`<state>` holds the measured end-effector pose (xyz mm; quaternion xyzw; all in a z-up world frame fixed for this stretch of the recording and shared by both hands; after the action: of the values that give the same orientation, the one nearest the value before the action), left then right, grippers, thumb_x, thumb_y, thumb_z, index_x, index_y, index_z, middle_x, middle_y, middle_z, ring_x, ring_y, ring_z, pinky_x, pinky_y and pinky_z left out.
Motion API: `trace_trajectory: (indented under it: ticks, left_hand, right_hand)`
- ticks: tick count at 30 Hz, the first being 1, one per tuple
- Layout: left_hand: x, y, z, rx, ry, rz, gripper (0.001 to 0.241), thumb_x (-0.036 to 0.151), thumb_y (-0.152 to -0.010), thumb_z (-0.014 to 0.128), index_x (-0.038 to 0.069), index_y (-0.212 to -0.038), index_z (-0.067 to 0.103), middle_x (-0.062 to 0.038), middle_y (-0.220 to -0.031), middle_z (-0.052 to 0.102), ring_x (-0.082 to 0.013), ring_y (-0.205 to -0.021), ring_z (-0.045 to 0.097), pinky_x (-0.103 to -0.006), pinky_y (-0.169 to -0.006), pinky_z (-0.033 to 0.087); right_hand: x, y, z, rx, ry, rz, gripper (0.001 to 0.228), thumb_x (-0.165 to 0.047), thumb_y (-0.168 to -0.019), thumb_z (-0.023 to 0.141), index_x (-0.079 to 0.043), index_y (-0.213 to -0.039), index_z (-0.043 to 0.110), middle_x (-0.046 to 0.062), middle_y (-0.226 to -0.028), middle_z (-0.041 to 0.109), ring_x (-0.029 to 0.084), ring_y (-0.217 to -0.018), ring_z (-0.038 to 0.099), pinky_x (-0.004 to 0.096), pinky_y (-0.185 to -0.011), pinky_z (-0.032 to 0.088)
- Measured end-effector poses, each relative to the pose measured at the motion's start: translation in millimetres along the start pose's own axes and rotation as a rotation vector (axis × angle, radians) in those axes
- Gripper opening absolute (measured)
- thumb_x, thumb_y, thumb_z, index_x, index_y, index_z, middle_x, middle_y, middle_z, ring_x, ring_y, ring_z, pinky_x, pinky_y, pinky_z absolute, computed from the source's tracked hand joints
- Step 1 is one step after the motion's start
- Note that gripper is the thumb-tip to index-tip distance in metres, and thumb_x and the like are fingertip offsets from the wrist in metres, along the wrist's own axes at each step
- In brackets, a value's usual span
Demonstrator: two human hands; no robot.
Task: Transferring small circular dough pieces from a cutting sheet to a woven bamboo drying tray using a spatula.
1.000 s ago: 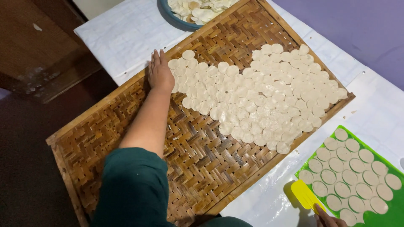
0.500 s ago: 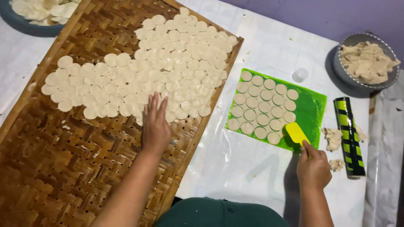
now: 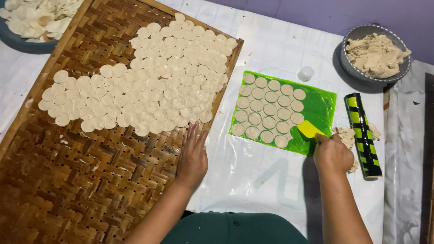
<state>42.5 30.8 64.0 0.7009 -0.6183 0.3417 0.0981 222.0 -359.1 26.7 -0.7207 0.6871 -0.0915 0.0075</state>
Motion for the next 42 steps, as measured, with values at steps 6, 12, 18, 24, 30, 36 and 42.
trace_trajectory:
  ticks: [6, 12, 18, 24, 30, 36, 42]
  left_hand:
    - [0.5, 5.6, -1.4, -0.005, -0.036, -0.05, 0.054, 0.0, -0.097, 0.05, 0.007, -0.151, 0.046, -0.021, -0.164, 0.03, -0.0397, -0.154, 0.022, -0.0503, -0.125, 0.022]
    - [14.6, 5.4, -1.3, -0.045, 0.055, -0.108, 0.054, -0.001, -0.097, 0.05, 0.008, -0.15, 0.046, -0.019, -0.166, 0.028, -0.038, -0.155, 0.02, -0.0484, -0.124, 0.025]
    - [-2.9, 6.0, 25.7, -0.068, 0.499, -0.324, 0.05, 0.001, -0.099, 0.047, 0.009, -0.148, 0.049, -0.015, -0.165, 0.032, -0.0322, -0.152, 0.031, -0.041, -0.118, 0.041]
    - [-37.7, 11.4, 94.1, -0.193, 1.246, -0.77, 0.043, 0.018, -0.103, 0.048, 0.004, -0.144, 0.051, -0.019, -0.142, 0.062, -0.03, -0.131, 0.061, -0.041, -0.108, 0.052]
    - [-33.3, 23.6, 132.9, -0.378, 1.575, -0.95, 0.049, 0.032, -0.107, 0.048, -0.009, -0.133, 0.056, -0.024, -0.117, 0.069, -0.0306, -0.105, 0.072, -0.0369, -0.089, 0.062]
    - [-70.9, 30.6, 139.5, -0.214, 1.319, -0.841, 0.029, 0.019, -0.099, 0.066, -0.003, -0.118, 0.069, -0.011, -0.103, 0.074, -0.0161, -0.089, 0.07, -0.0281, -0.08, 0.061]
    - [-58.5, 14.7, 38.9, -0.003, 0.694, -0.615, 0.02, 0.017, -0.093, 0.073, 0.004, -0.107, 0.076, -0.006, -0.096, 0.075, -0.0164, -0.084, 0.07, -0.0307, -0.075, 0.058]
  right_hand:
    - [-3.8, -3.9, -1.9, -0.012, -0.041, 0.011, 0.02, -0.029, -0.097, 0.07, -0.035, -0.112, 0.082, 0.002, -0.106, 0.073, 0.024, -0.087, 0.072, 0.04, -0.068, 0.055]
    - [-1.0, -4.0, 11.7, -0.008, -0.201, 0.073, 0.02, -0.034, -0.096, 0.071, -0.033, -0.113, 0.082, 0.004, -0.109, 0.072, 0.028, -0.09, 0.071, 0.042, -0.072, 0.055]
    - [4.6, 10.9, 16.2, 0.065, -0.632, 0.18, 0.021, -0.031, -0.1, 0.071, -0.03, -0.119, 0.08, 0.003, -0.109, 0.072, 0.026, -0.094, 0.069, 0.041, -0.078, 0.054]
    - [-57.8, 48.5, -46.3, 0.096, -0.927, -0.08, 0.023, -0.021, -0.099, 0.071, -0.025, -0.121, 0.078, 0.001, -0.106, 0.072, 0.017, -0.084, 0.07, 0.031, -0.073, 0.055]
    - [-127.4, 92.1, -91.9, 0.026, -0.837, -0.466, 0.034, -0.017, -0.087, 0.074, -0.031, -0.118, 0.077, -0.002, -0.096, 0.071, 0.018, -0.077, 0.07, 0.032, -0.068, 0.055]
    - [-158.1, 111.5, -95.1, -0.005, -0.604, -0.553, 0.037, -0.019, -0.083, 0.076, -0.035, -0.116, 0.078, -0.002, -0.093, 0.071, 0.022, -0.075, 0.068, 0.037, -0.068, 0.054]
    - [-164.7, 117.0, -82.9, -0.079, -0.489, -0.461, 0.033, -0.023, -0.085, 0.075, -0.033, -0.116, 0.078, -0.002, -0.094, 0.071, 0.023, -0.076, 0.07, 0.039, -0.067, 0.055]
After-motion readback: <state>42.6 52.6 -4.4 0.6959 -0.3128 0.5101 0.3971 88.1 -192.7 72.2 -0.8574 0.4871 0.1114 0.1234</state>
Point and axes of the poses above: each hand's wrist, its own y-axis away from the middle knuckle, its own z-axis out of the palm, x = y × z, the point moved 9 cm from there along -y, towards the middle knuckle
